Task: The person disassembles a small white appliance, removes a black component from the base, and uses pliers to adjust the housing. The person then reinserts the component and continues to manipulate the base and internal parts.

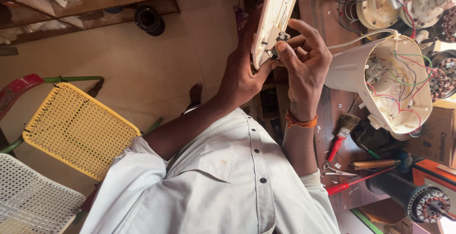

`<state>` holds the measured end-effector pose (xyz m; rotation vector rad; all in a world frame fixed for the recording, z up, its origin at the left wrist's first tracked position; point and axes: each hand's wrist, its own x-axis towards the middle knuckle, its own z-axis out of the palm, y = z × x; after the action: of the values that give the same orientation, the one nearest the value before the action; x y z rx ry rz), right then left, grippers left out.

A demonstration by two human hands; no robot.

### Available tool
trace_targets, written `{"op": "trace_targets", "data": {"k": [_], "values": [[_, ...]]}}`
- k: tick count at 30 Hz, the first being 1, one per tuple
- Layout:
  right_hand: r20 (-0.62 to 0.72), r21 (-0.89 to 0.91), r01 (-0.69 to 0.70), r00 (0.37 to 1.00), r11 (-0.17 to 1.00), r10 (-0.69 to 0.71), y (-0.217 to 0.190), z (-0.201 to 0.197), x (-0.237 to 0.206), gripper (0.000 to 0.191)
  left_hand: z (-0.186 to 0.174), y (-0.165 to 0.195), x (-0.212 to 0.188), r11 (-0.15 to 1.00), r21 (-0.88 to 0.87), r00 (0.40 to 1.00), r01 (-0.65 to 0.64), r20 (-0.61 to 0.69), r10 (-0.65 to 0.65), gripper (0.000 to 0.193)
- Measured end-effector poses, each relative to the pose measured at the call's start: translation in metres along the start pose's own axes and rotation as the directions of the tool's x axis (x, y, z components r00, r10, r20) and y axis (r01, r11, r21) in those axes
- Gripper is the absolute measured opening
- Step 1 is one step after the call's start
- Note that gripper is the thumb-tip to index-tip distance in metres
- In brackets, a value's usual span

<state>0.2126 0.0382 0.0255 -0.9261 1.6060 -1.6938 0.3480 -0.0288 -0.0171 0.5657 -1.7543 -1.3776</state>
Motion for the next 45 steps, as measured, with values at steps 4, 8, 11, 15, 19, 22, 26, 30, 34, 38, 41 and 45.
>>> {"op": "trace_targets", "data": {"k": [4, 8, 11, 15, 19, 22, 26, 30, 34, 38, 41, 45], "values": [[0.017, -0.151, 0.198, 0.980, 0.969, -0.198, -0.005, -0.011, -0.002, 0.037, -0.016, 0.015, 0.011, 0.964, -0.266, 0.996, -0.003, 0.087, 0.027, 0.101], [-0.069, -0.254, 0.280, 0.949, 0.926, -0.306, -0.025, -0.025, -0.018, 0.036, -0.049, 0.029, 0.030, 0.918, -0.397, 0.953, 0.008, 0.280, 0.113, 0.108], [0.249, -0.585, 0.603, 0.770, 0.542, -0.588, -0.037, -0.036, -0.023, 0.048, -0.061, 0.040, 0.033, 0.821, -0.435, 0.857, 0.370, 0.501, -0.121, 0.117], [0.401, -0.525, 0.629, 0.777, 0.574, -0.485, -0.041, -0.039, -0.026, 0.052, -0.063, 0.046, 0.030, 0.701, -0.441, 0.736, 0.560, 0.654, -0.177, 0.115], [0.437, -0.572, 0.659, 0.749, 0.489, -0.499, -0.043, -0.033, -0.030, 0.057, -0.057, 0.041, 0.023, 0.621, -0.617, 0.803, 0.483, 0.595, -0.033, 0.105], [0.464, -0.592, 0.708, 0.690, 0.385, -0.555, -0.040, -0.024, -0.033, 0.049, -0.052, 0.038, 0.017, 0.591, -0.639, 0.802, 0.493, 0.597, -0.022, 0.101], [0.488, -0.543, 0.769, 0.616, 0.337, -0.618, -0.036, -0.029, -0.031, 0.038, -0.044, 0.038, 0.012, 0.684, -0.616, 0.823, 0.391, 0.567, 0.039, 0.096], [0.491, -0.509, 0.766, 0.634, 0.394, -0.598, -0.034, -0.049, -0.039, 0.041, -0.035, 0.043, 0.004, 0.720, -0.583, 0.809, 0.376, 0.586, 0.052, 0.094], [0.500, -0.527, 0.760, 0.639, 0.380, -0.585, -0.027, -0.060, -0.050, 0.041, -0.026, 0.046, -0.004, 0.746, -0.546, 0.792, 0.380, 0.609, 0.043, 0.094], [0.439, -0.523, 0.768, 0.614, 0.369, -0.657, -0.019, -0.060, -0.054, 0.037, -0.020, 0.048, -0.006, 0.786, -0.527, 0.826, 0.323, 0.563, 0.038, 0.097], [0.348, -0.582, 0.746, 0.587, 0.322, -0.731, -0.015, -0.062, -0.055, 0.037, -0.008, 0.053, -0.013, 0.879, -0.430, 0.874, 0.206, 0.484, 0.032, 0.098], [0.325, -0.545, 0.796, 0.488, 0.261, -0.810, -0.006, -0.066, -0.057, 0.033, 0.003, 0.055, -0.023, 0.901, -0.373, 0.883, 0.220, 0.468, -0.022, 0.090]]}}
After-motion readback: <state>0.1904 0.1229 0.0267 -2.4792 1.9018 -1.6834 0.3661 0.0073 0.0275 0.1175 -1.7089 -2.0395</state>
